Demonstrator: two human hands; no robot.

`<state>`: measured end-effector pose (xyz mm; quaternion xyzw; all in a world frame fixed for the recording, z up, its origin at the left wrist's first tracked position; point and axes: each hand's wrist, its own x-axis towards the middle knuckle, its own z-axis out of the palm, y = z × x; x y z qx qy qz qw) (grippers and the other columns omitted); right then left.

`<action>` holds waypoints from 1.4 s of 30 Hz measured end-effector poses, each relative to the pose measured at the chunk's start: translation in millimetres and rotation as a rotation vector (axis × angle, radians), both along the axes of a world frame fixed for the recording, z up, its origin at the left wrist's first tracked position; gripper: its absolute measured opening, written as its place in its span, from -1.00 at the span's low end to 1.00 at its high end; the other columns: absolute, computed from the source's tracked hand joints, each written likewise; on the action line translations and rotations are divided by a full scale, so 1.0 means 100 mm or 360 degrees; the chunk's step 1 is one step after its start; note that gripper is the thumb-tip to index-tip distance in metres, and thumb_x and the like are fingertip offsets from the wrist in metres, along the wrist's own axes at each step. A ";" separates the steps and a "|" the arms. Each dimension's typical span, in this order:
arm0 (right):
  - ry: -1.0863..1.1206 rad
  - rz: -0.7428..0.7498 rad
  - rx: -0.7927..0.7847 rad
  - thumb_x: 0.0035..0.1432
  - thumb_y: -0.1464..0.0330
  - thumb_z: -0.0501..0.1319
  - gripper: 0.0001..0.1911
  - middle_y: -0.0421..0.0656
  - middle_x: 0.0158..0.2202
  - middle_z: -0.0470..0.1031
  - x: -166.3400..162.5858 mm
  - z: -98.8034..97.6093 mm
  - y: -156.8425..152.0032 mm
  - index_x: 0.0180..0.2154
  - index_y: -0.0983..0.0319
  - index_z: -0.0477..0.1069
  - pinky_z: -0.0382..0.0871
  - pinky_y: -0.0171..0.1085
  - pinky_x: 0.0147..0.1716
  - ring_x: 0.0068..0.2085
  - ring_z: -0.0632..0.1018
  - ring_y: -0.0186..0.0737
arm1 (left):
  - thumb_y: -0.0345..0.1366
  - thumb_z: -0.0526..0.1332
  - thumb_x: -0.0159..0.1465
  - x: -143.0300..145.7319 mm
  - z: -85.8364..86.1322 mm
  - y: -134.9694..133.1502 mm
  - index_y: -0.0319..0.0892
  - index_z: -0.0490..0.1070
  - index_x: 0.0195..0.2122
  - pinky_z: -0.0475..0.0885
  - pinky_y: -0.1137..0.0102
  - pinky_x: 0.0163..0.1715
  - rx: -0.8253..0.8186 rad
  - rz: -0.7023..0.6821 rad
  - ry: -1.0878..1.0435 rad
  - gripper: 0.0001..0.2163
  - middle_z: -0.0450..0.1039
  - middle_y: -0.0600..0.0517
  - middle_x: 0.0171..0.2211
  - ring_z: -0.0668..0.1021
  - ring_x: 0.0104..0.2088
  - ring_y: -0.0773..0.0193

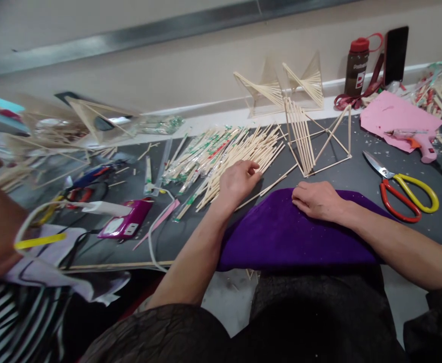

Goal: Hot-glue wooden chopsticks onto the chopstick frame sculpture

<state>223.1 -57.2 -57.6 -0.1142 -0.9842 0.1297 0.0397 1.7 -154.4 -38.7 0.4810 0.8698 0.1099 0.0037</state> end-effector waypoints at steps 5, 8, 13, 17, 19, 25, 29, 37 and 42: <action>-0.0042 -0.0012 0.0021 0.38 0.32 0.06 -0.75 -0.09 -0.15 0.57 0.00 0.03 -0.01 -0.14 0.23 0.51 0.01 -0.27 -0.44 -0.21 0.53 -0.23 | -0.25 0.20 0.23 0.17 0.03 0.10 -0.16 0.61 -0.26 0.37 0.30 -0.26 -0.0147 -0.0274 -0.0160 -0.80 0.64 -0.10 -0.29 0.58 -0.26 0.11; -0.0012 -0.0016 0.0018 0.37 0.32 0.07 -0.76 -0.10 -0.15 0.57 0.00 0.02 0.00 -0.14 0.23 0.51 0.02 -0.27 -0.44 -0.22 0.53 -0.24 | -0.34 0.23 0.15 0.17 -0.02 0.16 -0.16 0.61 -0.34 0.35 0.32 -0.29 -0.0192 -0.0355 -0.0226 -0.85 0.63 -0.08 -0.33 0.58 -0.29 0.14; 0.0069 0.0010 -0.0026 0.38 0.31 0.07 -0.75 -0.10 -0.17 0.57 -0.01 -0.03 0.00 -0.16 0.23 0.51 0.05 -0.28 -0.42 -0.25 0.51 -0.27 | -0.26 0.28 0.07 0.04 -0.13 0.13 -0.16 0.55 -0.47 0.30 0.38 -0.45 0.0242 -0.0163 -0.0719 -0.89 0.50 0.02 -0.56 0.49 -0.49 0.25; 0.0096 0.0021 -0.0069 0.37 0.31 0.08 -0.75 -0.10 -0.17 0.57 -0.02 -0.05 0.01 -0.16 0.23 0.51 0.04 -0.29 -0.43 -0.27 0.51 -0.27 | -0.17 0.34 0.00 0.01 -0.10 0.08 -0.18 0.47 -0.44 0.24 0.47 -0.61 0.0753 -0.0009 -0.1487 -0.81 0.38 0.12 -0.62 0.40 -0.61 0.37; 0.0137 0.0005 -0.0129 0.36 0.31 0.10 -0.76 -0.10 -0.19 0.58 -0.03 -0.06 0.01 -0.18 0.23 0.52 0.07 -0.30 -0.42 -0.28 0.51 -0.26 | -0.16 0.41 -0.06 0.07 -0.04 0.07 -0.19 0.46 -0.42 0.23 0.51 -0.65 0.0875 0.0004 -0.1813 -0.73 0.44 0.11 -0.56 0.44 -0.60 0.40; 0.0661 -0.0244 -0.0802 0.28 0.33 0.15 -0.80 -0.16 -0.33 0.57 -0.04 -0.04 0.06 -0.28 0.25 0.52 0.29 -0.34 -0.27 -0.31 0.52 -0.31 | -0.18 0.46 -0.08 0.36 0.16 0.17 -0.21 0.47 -0.36 0.27 0.56 -0.67 0.0832 -0.0122 -0.2134 -0.68 0.56 0.04 -0.45 0.53 -0.55 0.39; 0.0847 -0.0433 -0.1298 0.22 0.25 0.16 -0.77 -0.26 -0.52 0.44 -0.04 0.00 0.07 -0.36 0.25 0.48 0.25 -0.37 -0.45 -0.52 0.42 -0.39 | -0.19 0.45 -0.06 0.55 0.22 0.29 -0.21 0.46 -0.34 0.29 0.55 -0.66 0.0863 -0.0229 -0.2171 -0.68 0.59 0.02 -0.41 0.56 -0.52 0.37; 0.0803 -0.0591 -0.1560 0.12 0.21 0.18 -0.73 -0.31 -0.63 0.33 -0.03 0.05 0.10 -0.52 0.23 0.34 0.14 -0.38 -0.58 -0.65 0.32 -0.43 | -0.15 0.48 -0.07 0.66 0.16 0.42 -0.23 0.47 -0.34 0.29 0.57 -0.66 0.0967 -0.0244 -0.2249 -0.65 0.56 0.06 -0.47 0.52 -0.56 0.42; 0.0713 -0.0501 -0.1216 0.16 0.22 0.17 -0.67 -0.30 -0.62 0.27 -0.01 0.09 0.11 -0.57 0.23 0.28 0.09 -0.38 -0.51 -0.58 0.31 -0.42 | -0.13 0.49 -0.08 0.66 0.08 0.37 -0.22 0.46 -0.39 0.31 0.56 -0.65 0.0984 -0.0227 -0.2251 -0.65 0.55 0.07 -0.51 0.50 -0.57 0.42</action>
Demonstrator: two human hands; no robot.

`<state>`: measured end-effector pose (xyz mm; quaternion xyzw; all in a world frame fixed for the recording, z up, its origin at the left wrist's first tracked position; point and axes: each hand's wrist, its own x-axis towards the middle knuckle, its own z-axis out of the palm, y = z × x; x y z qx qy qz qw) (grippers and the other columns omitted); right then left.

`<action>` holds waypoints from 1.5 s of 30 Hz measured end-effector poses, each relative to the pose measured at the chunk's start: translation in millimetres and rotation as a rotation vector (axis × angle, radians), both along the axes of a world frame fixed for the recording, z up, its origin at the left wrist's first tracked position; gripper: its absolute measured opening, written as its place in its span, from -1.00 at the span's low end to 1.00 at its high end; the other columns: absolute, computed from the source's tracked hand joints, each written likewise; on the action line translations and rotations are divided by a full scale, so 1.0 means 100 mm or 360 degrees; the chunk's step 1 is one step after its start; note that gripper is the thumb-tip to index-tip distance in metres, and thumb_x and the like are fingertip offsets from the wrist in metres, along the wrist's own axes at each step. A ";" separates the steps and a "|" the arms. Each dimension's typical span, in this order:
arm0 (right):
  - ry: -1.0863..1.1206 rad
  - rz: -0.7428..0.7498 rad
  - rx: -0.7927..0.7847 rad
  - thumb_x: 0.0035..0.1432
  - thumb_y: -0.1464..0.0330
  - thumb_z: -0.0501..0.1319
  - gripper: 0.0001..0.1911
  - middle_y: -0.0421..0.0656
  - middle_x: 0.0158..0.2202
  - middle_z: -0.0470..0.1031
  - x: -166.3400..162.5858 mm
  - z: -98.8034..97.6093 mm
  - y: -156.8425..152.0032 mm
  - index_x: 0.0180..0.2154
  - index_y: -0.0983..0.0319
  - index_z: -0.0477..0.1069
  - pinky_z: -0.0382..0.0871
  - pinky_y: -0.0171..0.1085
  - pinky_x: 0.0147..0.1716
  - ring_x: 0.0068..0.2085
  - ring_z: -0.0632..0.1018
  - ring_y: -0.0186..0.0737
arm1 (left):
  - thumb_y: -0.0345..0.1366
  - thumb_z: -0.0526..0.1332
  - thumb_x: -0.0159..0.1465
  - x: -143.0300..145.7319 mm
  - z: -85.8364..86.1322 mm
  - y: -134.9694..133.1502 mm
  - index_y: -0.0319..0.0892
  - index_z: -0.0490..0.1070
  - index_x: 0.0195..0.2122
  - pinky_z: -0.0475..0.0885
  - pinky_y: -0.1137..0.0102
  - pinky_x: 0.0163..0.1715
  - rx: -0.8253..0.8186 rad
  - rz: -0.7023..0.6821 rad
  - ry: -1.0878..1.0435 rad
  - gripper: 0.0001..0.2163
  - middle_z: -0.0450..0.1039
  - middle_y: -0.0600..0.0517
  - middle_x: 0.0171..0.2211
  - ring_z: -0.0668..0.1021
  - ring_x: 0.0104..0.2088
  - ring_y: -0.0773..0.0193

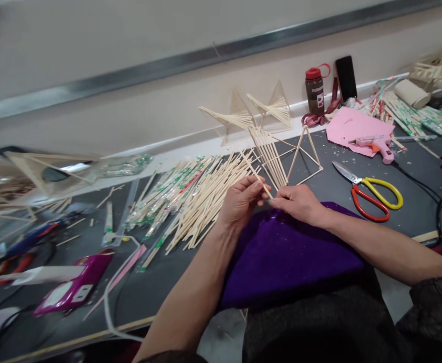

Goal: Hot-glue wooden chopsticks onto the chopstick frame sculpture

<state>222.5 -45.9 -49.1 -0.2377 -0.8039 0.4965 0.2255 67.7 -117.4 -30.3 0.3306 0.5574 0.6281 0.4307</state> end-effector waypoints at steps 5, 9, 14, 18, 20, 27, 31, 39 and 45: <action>-0.0283 -0.0007 0.0694 0.27 0.23 0.12 -0.61 -0.24 -0.57 0.34 0.04 0.01 0.01 -0.57 0.25 0.29 0.01 -0.34 -0.45 -0.49 0.34 -0.39 | -0.12 0.52 -0.10 0.00 -0.04 -0.04 -0.22 0.45 -0.41 0.35 0.56 -0.64 -0.0015 -0.0009 -0.0043 -0.63 0.55 0.06 -0.51 0.51 -0.57 0.41; -0.0389 -0.0104 0.1319 0.33 0.19 0.02 -0.57 -0.14 -0.48 0.49 0.06 -0.02 -0.01 -0.48 0.26 0.43 -0.06 -0.28 -0.47 -0.48 0.38 -0.32 | -0.11 0.53 -0.13 0.00 -0.07 -0.03 -0.23 0.45 -0.40 0.37 0.56 -0.63 0.0001 0.0010 -0.0097 -0.60 0.56 0.05 -0.50 0.52 -0.56 0.41; -0.0265 -0.0148 0.1684 0.34 0.26 -0.03 -0.53 -0.12 -0.56 0.47 0.07 -0.02 -0.03 -0.53 0.27 0.43 -0.06 -0.24 -0.48 -0.55 0.32 -0.34 | -0.15 0.52 -0.10 0.00 -0.12 -0.01 -0.23 0.46 -0.42 0.38 0.56 -0.62 0.0011 -0.0019 -0.0149 -0.64 0.56 0.03 -0.49 0.53 -0.55 0.41; -0.0021 -0.0067 0.1392 0.29 0.27 0.02 -0.57 -0.20 -0.62 0.35 0.10 0.04 0.02 -0.61 0.25 0.29 -0.01 -0.29 -0.50 -0.56 0.27 -0.39 | -0.23 0.50 -0.03 0.02 -0.11 -0.01 -0.24 0.45 -0.44 0.37 0.57 -0.62 0.0036 -0.0057 -0.0280 -0.72 0.55 0.05 -0.51 0.51 -0.58 0.45; 0.0076 -0.0021 0.0999 0.26 0.25 0.07 -0.57 -0.26 -0.65 0.24 0.12 0.06 0.05 -0.64 0.24 0.20 0.03 -0.34 -0.52 -0.58 0.24 -0.43 | -0.25 0.49 0.01 0.04 -0.09 -0.01 -0.23 0.44 -0.44 0.36 0.57 -0.62 0.0078 -0.0072 -0.0347 -0.74 0.53 0.07 -0.52 0.50 -0.59 0.46; 0.0084 -0.0107 0.1168 0.22 0.29 0.10 -0.58 -0.28 -0.67 0.18 0.11 0.03 0.02 -0.66 0.23 0.14 -0.01 -0.32 -0.55 -0.60 0.18 -0.43 | -0.26 0.46 0.07 0.08 -0.08 -0.04 -0.22 0.42 -0.44 0.37 0.58 -0.60 0.0156 -0.0062 -0.0298 -0.77 0.53 0.08 -0.50 0.49 -0.57 0.47; 0.0202 -0.0232 0.1627 0.26 0.34 0.11 -0.61 -0.25 -0.64 0.31 0.14 0.03 0.03 -0.62 0.23 0.26 0.04 -0.29 -0.53 -0.59 0.25 -0.40 | -0.29 0.44 0.10 0.02 -0.09 -0.01 -0.21 0.39 -0.51 0.36 0.58 -0.62 0.0128 0.0061 -0.0333 -0.77 0.47 0.12 -0.58 0.44 -0.62 0.50; 0.0259 -0.0378 0.1450 0.35 0.35 0.11 -0.79 -0.15 -0.41 0.52 0.22 0.05 0.32 -0.31 0.21 0.48 0.32 -0.30 -0.37 -0.37 0.52 -0.29 | -0.31 0.45 0.08 -0.11 -0.08 0.01 -0.23 0.42 -0.52 0.36 0.59 -0.64 0.0088 0.0104 -0.0382 -0.78 0.48 0.11 -0.58 0.46 -0.62 0.49; 0.0374 -0.0372 0.1333 0.29 0.46 0.13 -0.83 -0.15 -0.35 0.54 0.17 0.07 0.26 -0.20 0.22 0.50 0.37 -0.31 -0.36 -0.37 0.53 -0.31 | -0.28 0.48 0.03 -0.08 -0.06 -0.04 -0.23 0.50 -0.41 0.33 0.61 -0.68 0.0107 0.0024 -0.0369 -0.79 0.52 0.10 -0.53 0.47 -0.61 0.48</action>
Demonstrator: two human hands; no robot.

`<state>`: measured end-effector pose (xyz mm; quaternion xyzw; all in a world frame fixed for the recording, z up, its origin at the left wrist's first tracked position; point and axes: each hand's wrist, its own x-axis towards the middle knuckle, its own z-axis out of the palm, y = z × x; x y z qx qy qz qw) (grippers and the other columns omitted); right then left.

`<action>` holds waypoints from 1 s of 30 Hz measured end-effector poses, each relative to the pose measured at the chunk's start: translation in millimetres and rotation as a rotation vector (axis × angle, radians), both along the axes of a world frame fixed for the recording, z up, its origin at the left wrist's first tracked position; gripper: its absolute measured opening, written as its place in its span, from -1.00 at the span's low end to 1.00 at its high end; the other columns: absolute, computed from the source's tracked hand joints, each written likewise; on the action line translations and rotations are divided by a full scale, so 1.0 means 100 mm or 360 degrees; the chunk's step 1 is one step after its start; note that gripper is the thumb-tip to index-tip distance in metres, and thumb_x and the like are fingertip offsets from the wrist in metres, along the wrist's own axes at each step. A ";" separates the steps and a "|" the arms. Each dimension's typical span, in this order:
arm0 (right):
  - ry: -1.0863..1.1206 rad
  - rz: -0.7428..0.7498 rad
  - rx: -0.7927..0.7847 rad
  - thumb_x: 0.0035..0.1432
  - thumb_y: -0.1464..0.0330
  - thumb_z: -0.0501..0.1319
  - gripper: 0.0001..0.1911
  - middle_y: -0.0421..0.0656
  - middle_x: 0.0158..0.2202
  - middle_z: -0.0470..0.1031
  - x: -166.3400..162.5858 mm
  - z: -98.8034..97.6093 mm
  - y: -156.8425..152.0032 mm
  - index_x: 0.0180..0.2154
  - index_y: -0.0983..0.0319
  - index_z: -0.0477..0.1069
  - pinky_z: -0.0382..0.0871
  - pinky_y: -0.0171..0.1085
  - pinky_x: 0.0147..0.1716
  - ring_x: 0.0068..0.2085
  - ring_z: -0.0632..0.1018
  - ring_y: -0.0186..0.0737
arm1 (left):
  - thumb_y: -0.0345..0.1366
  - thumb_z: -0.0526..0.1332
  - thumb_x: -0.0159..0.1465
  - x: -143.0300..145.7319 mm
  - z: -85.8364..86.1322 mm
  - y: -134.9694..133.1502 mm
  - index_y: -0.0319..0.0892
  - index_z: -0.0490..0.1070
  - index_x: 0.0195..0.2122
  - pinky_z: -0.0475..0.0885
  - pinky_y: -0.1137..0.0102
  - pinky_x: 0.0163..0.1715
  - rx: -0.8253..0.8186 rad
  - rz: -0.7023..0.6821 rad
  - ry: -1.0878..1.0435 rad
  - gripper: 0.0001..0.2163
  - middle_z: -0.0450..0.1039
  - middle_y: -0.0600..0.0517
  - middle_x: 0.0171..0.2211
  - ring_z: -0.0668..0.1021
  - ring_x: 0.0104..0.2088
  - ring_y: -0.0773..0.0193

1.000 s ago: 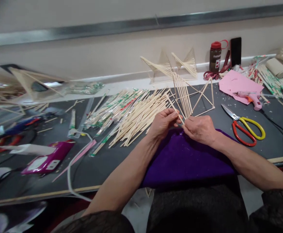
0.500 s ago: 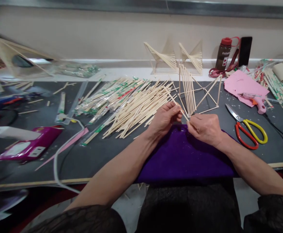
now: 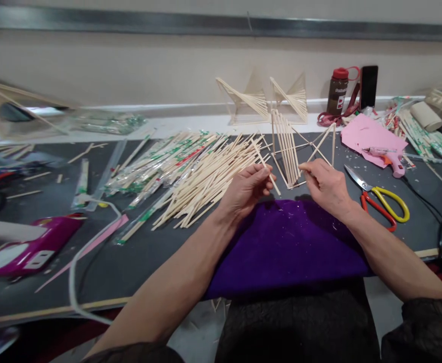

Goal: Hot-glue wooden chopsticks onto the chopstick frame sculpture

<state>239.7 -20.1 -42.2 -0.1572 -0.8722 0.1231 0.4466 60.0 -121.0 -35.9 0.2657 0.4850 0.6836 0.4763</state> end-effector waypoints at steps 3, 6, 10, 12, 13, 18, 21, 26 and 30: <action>0.0018 0.0167 -0.0168 0.24 0.42 0.21 -0.88 -0.20 -0.36 0.55 -0.03 0.00 -0.10 -0.18 0.22 0.50 0.35 -0.38 -0.47 -0.48 0.47 -0.40 | -0.25 0.51 -0.02 0.04 0.01 -0.02 -0.24 0.50 -0.39 0.34 0.62 -0.68 0.0013 -0.0084 -0.0048 -0.73 0.56 0.07 -0.50 0.50 -0.59 0.46; 0.0029 0.0330 -0.0025 0.27 0.34 0.24 -0.86 -0.19 -0.32 0.58 -0.04 -0.05 -0.19 -0.15 0.20 0.51 0.38 -0.40 -0.45 -0.46 0.50 -0.41 | -0.23 0.54 -0.08 0.08 0.00 -0.03 -0.25 0.49 -0.39 0.33 0.63 -0.69 0.0017 -0.0141 -0.0130 -0.68 0.56 0.06 -0.49 0.50 -0.58 0.47; 0.0036 0.0312 0.0237 0.31 0.41 0.18 -0.86 -0.13 -0.28 0.62 -0.03 -0.09 -0.28 -0.22 0.19 0.53 0.39 -0.38 -0.37 -0.31 0.59 -0.34 | -0.21 0.55 -0.12 0.11 -0.02 -0.03 -0.25 0.48 -0.43 0.31 0.64 -0.70 -0.0044 -0.0168 -0.0180 -0.66 0.56 0.05 -0.50 0.48 -0.60 0.48; -0.0017 0.0304 0.0087 0.30 0.42 0.17 -0.85 -0.13 -0.30 0.61 -0.04 -0.07 -0.31 -0.24 0.20 0.54 0.38 -0.38 -0.36 -0.33 0.58 -0.34 | -0.18 0.56 -0.13 0.12 -0.02 -0.03 -0.25 0.48 -0.44 0.30 0.63 -0.70 -0.0050 -0.0155 -0.0140 -0.65 0.55 0.05 -0.52 0.47 -0.61 0.48; -0.0041 0.0313 -0.0055 0.29 0.42 0.17 -0.84 -0.14 -0.32 0.60 -0.05 -0.06 -0.32 -0.26 0.21 0.54 0.37 -0.38 -0.36 -0.34 0.57 -0.35 | -0.16 0.56 -0.13 0.13 -0.02 -0.03 -0.25 0.49 -0.44 0.30 0.63 -0.70 -0.0044 -0.0142 -0.0100 -0.64 0.54 0.05 -0.53 0.46 -0.62 0.48; -0.0066 0.0266 -0.0873 0.13 0.42 0.23 -0.92 -0.23 -0.47 0.51 -0.11 0.00 -0.33 -0.33 0.26 0.51 0.28 -0.41 -0.45 -0.49 0.43 -0.41 | -0.12 0.55 -0.13 0.17 0.03 0.00 -0.23 0.50 -0.41 0.30 0.60 -0.69 -0.0018 -0.0002 0.0118 -0.62 0.53 0.08 -0.55 0.46 -0.63 0.46; -0.0077 0.0233 -0.1082 0.11 0.42 0.24 -0.93 -0.27 -0.52 0.46 -0.12 0.03 -0.29 -0.35 0.27 0.51 0.23 -0.40 -0.46 -0.51 0.39 -0.42 | -0.12 0.54 -0.13 0.20 0.08 0.04 -0.22 0.50 -0.40 0.30 0.59 -0.68 0.0007 0.0044 0.0188 -0.62 0.54 0.08 -0.53 0.46 -0.62 0.46; -0.0037 0.0297 -0.1159 0.07 0.47 0.25 -0.93 -0.26 -0.49 0.48 -0.12 0.05 -0.25 -0.42 0.29 0.52 0.22 -0.40 -0.43 -0.46 0.41 -0.44 | -0.11 0.53 -0.12 0.21 0.10 0.08 -0.23 0.48 -0.42 0.30 0.59 -0.67 0.0010 0.0046 0.0265 -0.62 0.53 0.08 -0.55 0.46 -0.63 0.46; -0.0067 0.0532 -0.1673 0.08 0.41 0.27 -0.92 -0.31 -0.56 0.42 -0.13 0.05 -0.22 -0.37 0.28 0.54 0.23 -0.42 -0.55 -0.57 0.40 -0.47 | -0.09 0.54 -0.15 0.19 0.07 0.06 -0.23 0.47 -0.43 0.33 0.59 -0.66 0.0001 0.0089 0.0291 -0.60 0.54 0.07 -0.56 0.48 -0.62 0.44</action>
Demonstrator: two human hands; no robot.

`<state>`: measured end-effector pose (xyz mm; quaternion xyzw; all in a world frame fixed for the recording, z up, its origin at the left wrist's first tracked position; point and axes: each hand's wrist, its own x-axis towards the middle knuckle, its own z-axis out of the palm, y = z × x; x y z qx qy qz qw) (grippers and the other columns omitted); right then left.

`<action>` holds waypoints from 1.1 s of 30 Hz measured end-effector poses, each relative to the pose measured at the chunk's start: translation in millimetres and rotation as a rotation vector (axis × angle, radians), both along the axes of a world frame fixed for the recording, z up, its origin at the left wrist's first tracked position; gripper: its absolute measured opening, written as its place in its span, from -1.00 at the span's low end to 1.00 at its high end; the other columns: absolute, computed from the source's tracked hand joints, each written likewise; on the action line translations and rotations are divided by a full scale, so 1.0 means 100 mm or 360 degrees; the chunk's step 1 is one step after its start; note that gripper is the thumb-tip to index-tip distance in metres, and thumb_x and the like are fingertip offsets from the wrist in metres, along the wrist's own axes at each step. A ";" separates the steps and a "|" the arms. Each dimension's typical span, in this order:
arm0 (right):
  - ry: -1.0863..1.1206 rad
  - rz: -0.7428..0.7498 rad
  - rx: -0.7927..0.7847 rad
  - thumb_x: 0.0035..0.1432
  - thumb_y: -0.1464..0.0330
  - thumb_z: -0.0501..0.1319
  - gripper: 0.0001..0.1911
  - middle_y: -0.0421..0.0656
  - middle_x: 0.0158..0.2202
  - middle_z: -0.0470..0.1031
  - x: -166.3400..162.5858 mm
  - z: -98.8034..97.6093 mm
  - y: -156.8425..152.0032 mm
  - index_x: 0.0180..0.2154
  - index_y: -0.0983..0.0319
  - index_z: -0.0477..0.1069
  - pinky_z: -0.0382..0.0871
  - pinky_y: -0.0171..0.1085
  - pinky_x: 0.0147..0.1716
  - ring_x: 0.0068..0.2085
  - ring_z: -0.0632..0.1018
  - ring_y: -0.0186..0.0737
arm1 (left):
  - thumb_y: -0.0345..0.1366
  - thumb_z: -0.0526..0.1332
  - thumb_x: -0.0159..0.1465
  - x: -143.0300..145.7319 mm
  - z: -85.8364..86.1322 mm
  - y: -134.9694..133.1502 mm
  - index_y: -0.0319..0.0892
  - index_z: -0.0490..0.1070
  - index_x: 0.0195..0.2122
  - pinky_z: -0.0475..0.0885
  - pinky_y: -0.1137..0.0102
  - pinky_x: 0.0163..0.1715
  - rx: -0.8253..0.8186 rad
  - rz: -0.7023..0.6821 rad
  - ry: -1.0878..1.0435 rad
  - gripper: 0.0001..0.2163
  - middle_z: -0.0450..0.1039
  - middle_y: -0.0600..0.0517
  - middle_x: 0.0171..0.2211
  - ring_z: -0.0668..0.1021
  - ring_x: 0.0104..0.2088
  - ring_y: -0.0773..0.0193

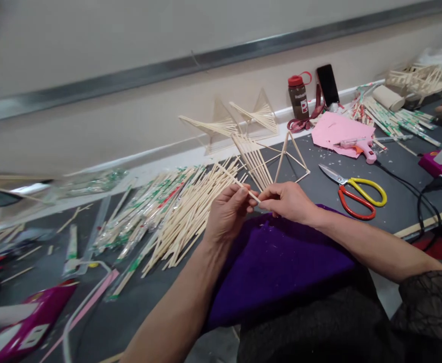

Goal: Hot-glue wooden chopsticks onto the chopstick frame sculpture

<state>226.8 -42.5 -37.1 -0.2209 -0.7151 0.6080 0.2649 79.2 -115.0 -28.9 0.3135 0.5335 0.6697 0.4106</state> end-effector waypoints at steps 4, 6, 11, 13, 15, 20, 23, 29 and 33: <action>-0.0001 0.0098 -0.0393 0.07 0.46 0.25 -0.91 -0.31 -0.59 0.42 -0.02 0.03 0.01 -0.36 0.28 0.54 0.25 -0.45 -0.63 -0.59 0.42 -0.47 | -0.10 0.57 -0.19 -0.04 -0.03 -0.03 -0.22 0.47 -0.46 0.35 0.59 -0.65 -0.0009 0.0040 -0.0030 -0.59 0.55 0.08 -0.55 0.50 -0.60 0.44; -0.0001 0.0135 -0.0498 0.05 0.51 0.23 -0.89 -0.32 -0.61 0.42 -0.03 0.06 0.01 -0.38 0.29 0.53 0.26 -0.46 -0.64 -0.59 0.43 -0.46 | -0.12 0.57 -0.19 -0.06 -0.04 -0.05 -0.21 0.47 -0.46 0.36 0.60 -0.65 -0.0010 0.0038 -0.0043 -0.60 0.55 0.08 -0.55 0.50 -0.61 0.44; -0.0009 0.0210 -0.0583 0.00 0.57 0.18 -0.85 -0.35 -0.63 0.40 -0.04 0.08 0.00 -0.43 0.28 0.51 0.25 -0.47 -0.64 -0.63 0.38 -0.50 | -0.12 0.57 -0.17 -0.07 -0.04 -0.10 -0.18 0.48 -0.45 0.37 0.58 -0.66 -0.0024 0.0007 -0.0030 -0.62 0.55 0.09 -0.55 0.50 -0.61 0.42; -0.0029 0.0199 -0.0548 0.00 0.58 0.16 -0.83 -0.36 -0.64 0.38 -0.04 0.08 0.00 -0.44 0.28 0.49 0.24 -0.47 -0.64 -0.63 0.37 -0.51 | -0.13 0.57 -0.18 -0.06 -0.05 -0.10 -0.18 0.47 -0.44 0.36 0.58 -0.67 -0.0031 -0.0005 -0.0034 -0.61 0.54 0.09 -0.55 0.50 -0.61 0.42; -0.0065 0.0184 -0.0489 0.00 0.58 0.15 -0.83 -0.37 -0.64 0.37 -0.04 0.07 0.00 -0.44 0.28 0.49 0.22 -0.47 -0.64 -0.63 0.36 -0.50 | -0.13 0.57 -0.17 -0.06 -0.05 -0.11 -0.19 0.47 -0.44 0.36 0.59 -0.67 -0.0029 -0.0019 -0.0042 -0.61 0.54 0.10 -0.55 0.50 -0.61 0.42; -0.0110 0.0201 -0.0401 -0.01 0.56 0.14 -0.83 -0.38 -0.65 0.30 -0.04 0.02 -0.01 -0.41 0.27 0.48 0.12 -0.44 -0.64 -0.64 0.27 -0.50 | -0.14 0.57 -0.15 -0.03 -0.06 -0.12 -0.20 0.47 -0.42 0.36 0.61 -0.66 -0.0024 -0.0054 -0.0069 -0.61 0.53 0.11 -0.56 0.50 -0.60 0.44; -0.0142 0.0196 -0.0383 0.00 0.54 0.13 -0.81 -0.37 -0.62 0.30 -0.05 0.01 -0.02 -0.36 0.27 0.48 0.08 -0.41 -0.62 -0.63 0.24 -0.49 | -0.16 0.56 -0.13 -0.06 -0.04 -0.13 -0.19 0.46 -0.41 0.35 0.60 -0.67 -0.0009 -0.0075 -0.0079 -0.63 0.53 0.09 -0.55 0.50 -0.59 0.43; -0.0205 -0.0204 0.0428 0.03 0.50 0.09 -0.76 -0.27 -0.50 0.44 0.03 0.11 0.05 -0.31 0.26 0.50 0.21 -0.36 -0.45 -0.50 0.34 -0.41 | -0.16 0.56 -0.12 -0.25 0.04 -0.15 -0.15 0.46 -0.43 0.28 0.64 -0.71 0.0090 0.0084 -0.0276 -0.65 0.50 0.17 -0.55 0.44 -0.63 0.51; -0.0169 -0.0612 0.0957 0.14 0.46 0.05 -0.74 -0.24 -0.50 0.45 0.15 0.15 0.21 -0.25 0.25 0.50 0.23 -0.34 -0.43 -0.49 0.36 -0.39 | -0.21 0.54 -0.09 -0.24 0.03 -0.15 -0.16 0.48 -0.42 0.26 0.63 -0.74 0.0028 0.0024 -0.0355 -0.69 0.46 0.17 -0.58 0.40 -0.66 0.52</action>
